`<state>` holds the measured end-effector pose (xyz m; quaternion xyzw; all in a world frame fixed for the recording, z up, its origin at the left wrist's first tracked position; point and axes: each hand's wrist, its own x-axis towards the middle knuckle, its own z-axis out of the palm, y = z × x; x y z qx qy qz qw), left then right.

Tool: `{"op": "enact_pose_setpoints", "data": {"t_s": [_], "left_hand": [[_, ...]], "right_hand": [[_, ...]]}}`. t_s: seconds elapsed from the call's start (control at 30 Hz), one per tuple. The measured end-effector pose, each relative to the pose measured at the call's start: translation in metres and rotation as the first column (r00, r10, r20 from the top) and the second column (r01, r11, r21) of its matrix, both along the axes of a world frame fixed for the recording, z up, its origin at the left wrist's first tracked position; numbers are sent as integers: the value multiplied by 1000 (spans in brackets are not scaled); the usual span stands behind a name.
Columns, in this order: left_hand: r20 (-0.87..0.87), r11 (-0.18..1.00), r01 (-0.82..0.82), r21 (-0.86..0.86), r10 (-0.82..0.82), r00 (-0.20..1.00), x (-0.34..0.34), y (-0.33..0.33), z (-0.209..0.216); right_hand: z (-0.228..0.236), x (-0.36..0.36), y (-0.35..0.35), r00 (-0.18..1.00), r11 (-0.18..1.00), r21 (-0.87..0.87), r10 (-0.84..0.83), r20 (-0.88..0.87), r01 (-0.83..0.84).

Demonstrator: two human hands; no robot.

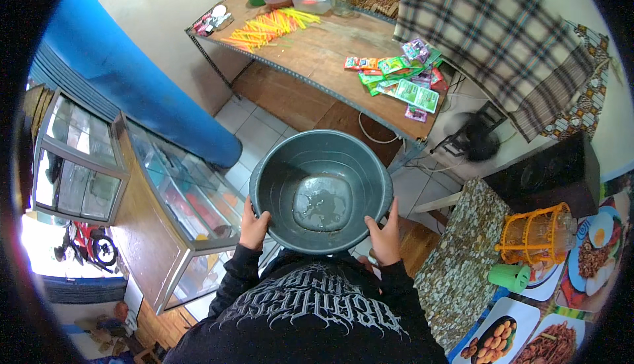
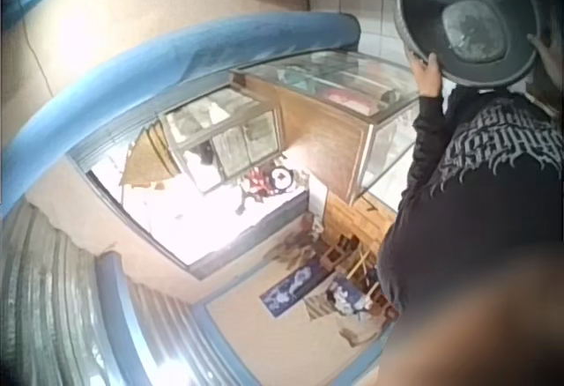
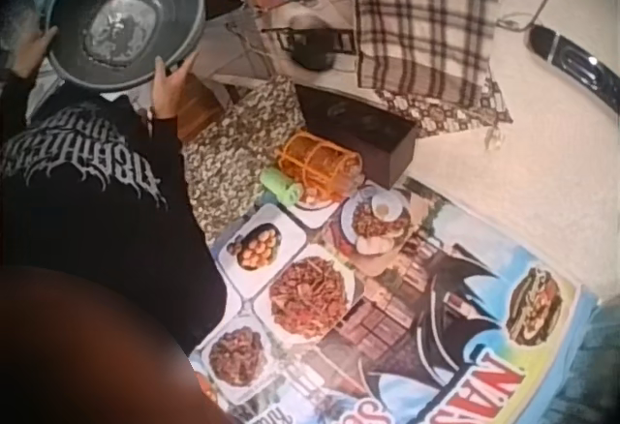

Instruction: Washing drinking glasses in a bucket and hanging instant drink mix packets on a display rack in a food stall.

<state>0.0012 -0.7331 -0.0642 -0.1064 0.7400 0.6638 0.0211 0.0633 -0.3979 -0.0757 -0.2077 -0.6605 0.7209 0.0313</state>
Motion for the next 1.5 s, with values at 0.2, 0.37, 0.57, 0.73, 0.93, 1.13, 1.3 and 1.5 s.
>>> {"op": "enact_pose_setpoints", "data": {"t_s": [0.2, 0.37, 0.57, 0.73, 0.93, 1.13, 1.3, 1.5], "left_hand": [[35, 991, -70, -111, 74, 997, -2, -19, -82], [84, 971, -5, -239, 26, 996, -15, -31, -124], [186, 983, 39, -180, -4, 983, -47, -27, -168], [234, 983, -38, -180, 80, 969, -66, -21, -214], [634, 952, -89, 293, -124, 763, -72, 39, -230], [659, 880, -270, 392, -63, 750, -127, 72, -304], [644, 846, -274, 457, -102, 758, -175, 108, -349], [583, 919, -137, 370, -115, 804, -207, 131, -394]], "right_hand": [[-33, 3, -34, 975, 946, -324, 57, 214, 16], [-45, 11, -56, 841, 864, -492, 188, 507, 104], [-95, 12, -84, 894, 808, -541, 40, 447, 234], [-137, -26, -106, 859, 788, -482, -113, 499, 383], [-210, -73, -107, 819, 775, -404, -242, 521, 486], [-264, -122, -101, 835, 728, -481, -231, 499, 489], [-306, -150, -93, 857, 712, -543, -163, 489, 445], [-340, -176, -75, 858, 659, -584, -197, 474, 474]]}}
